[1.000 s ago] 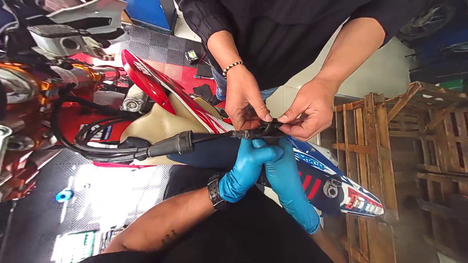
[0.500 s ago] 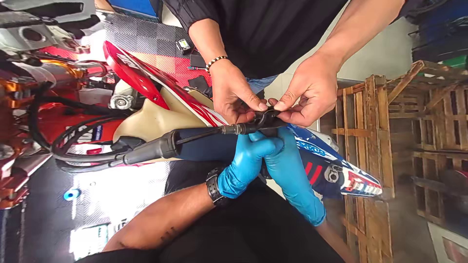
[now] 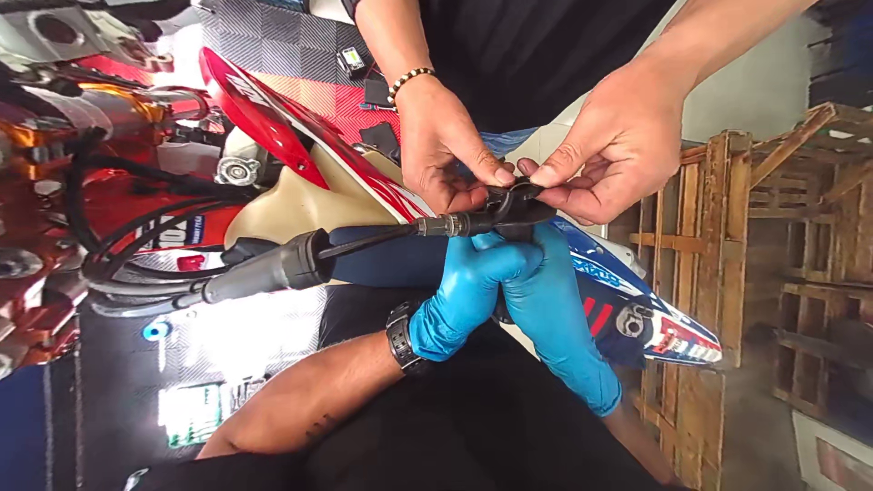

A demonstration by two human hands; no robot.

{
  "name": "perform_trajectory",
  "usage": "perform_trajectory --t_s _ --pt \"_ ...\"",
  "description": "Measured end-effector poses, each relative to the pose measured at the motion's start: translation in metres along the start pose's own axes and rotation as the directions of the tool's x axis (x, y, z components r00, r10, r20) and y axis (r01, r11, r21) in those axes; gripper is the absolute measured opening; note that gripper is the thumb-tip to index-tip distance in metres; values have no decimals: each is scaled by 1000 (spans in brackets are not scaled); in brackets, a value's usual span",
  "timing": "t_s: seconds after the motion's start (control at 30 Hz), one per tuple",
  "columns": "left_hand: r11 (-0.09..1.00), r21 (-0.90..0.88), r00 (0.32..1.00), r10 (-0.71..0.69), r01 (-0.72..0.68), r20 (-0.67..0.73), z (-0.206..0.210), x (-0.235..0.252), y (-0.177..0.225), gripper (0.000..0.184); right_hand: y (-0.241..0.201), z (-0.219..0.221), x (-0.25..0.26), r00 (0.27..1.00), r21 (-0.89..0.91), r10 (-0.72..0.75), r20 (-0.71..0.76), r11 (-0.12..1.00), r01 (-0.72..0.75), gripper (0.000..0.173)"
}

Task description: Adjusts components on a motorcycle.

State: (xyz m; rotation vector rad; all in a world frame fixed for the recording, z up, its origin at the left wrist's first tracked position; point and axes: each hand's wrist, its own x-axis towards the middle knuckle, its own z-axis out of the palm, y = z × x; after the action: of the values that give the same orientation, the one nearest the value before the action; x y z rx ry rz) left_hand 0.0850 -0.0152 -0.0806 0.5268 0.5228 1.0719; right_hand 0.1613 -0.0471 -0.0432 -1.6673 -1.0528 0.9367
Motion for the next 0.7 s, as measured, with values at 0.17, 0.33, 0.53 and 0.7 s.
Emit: perform_trajectory --t_s 0.17,0.33,0.53,0.7 --pt "996 60 997 -72 71 13 -6 -12 -12 18 14 -3 -18 997 -52 51 -57 997 -54 31" --pt "994 83 996 -73 69 42 -7 -19 -17 17 20 -10 -23 999 11 33 -12 999 -32 32" --pt "993 103 995 -72 64 74 -9 -32 -9 20 23 -7 -31 999 101 -33 19 994 31 29" --pt "987 134 993 -97 87 71 -7 -42 -6 19 19 -7 -41 999 153 1 33 988 -6 23"
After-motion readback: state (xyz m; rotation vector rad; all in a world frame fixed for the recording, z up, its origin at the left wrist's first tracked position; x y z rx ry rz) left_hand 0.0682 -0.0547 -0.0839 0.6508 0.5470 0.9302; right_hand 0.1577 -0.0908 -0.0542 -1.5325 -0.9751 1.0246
